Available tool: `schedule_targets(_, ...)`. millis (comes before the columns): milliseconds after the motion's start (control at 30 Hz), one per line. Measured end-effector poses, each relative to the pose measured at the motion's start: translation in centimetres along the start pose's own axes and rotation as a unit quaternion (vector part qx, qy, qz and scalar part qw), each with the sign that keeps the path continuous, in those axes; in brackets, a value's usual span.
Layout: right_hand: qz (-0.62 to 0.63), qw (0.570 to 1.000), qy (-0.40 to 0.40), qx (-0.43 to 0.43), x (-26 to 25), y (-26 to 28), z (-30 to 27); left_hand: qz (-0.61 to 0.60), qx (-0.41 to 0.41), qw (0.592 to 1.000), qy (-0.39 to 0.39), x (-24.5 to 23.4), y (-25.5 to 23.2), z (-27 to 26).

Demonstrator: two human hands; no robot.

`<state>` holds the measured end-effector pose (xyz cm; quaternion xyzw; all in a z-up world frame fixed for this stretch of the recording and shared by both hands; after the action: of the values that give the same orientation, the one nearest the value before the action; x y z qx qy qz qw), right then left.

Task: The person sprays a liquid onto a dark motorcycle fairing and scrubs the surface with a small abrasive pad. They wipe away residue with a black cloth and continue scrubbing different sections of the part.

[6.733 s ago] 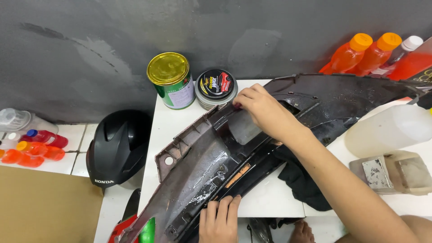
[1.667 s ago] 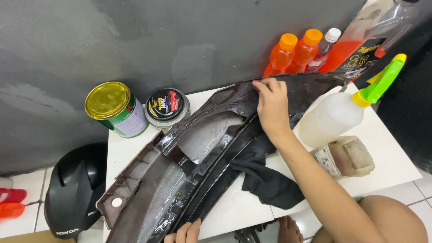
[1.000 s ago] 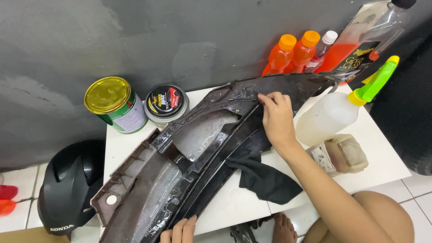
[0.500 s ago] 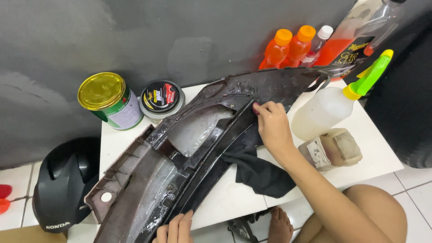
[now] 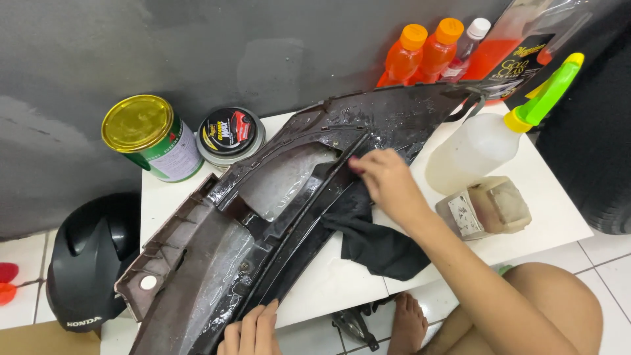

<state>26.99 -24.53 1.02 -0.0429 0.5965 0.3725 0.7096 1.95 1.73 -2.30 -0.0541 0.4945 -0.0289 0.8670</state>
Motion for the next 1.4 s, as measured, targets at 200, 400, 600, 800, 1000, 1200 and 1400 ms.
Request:
schedule_targets(200,-0.118,0.991,0.008,0.062,0.6,-0.6,-0.2,0.009,-0.013,0.999,0.037,-1.1,-0.5,0.7)
schedule_targets(400,-0.097,0.979,0.174,-0.042,1.7,4.1,-0.9,0.013,0.005,0.997,0.070,-2.2,-0.8,1.3)
schedule_targets(600,0.048,0.985,0.139,-0.087,1.8,4.4,0.0,0.021,0.010,0.997,0.079,-3.1,-1.1,1.8)
schedule_targets(800,-0.090,0.993,0.062,0.048,2.0,4.4,-1.1,0.049,0.011,0.998,0.047,-4.1,-1.6,2.6)
schedule_targets(1000,0.000,0.983,0.182,-0.020,1.5,5.4,-0.8,0.036,0.004,0.999,0.035,-4.7,-1.8,3.1)
schedule_targets(1200,-0.074,0.977,0.199,-0.006,1.7,4.3,0.1,0.025,0.012,0.998,0.049,-4.6,-1.8,3.0)
schedule_targets(1400,-0.031,0.982,0.185,0.038,1.7,2.2,0.4,0.028,0.010,0.998,0.054,-4.5,-1.7,2.9)
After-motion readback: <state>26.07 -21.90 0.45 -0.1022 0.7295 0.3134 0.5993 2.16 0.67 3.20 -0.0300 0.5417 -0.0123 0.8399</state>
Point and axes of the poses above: each hand's wrist, its own z-axis towards the middle knuckle, its own x-axis out of the palm, y = z × x, the point moved 4 cm from there along z, towards the middle knuckle, and after that the axes turned 10 degrees about y, right-handed, at the moved point
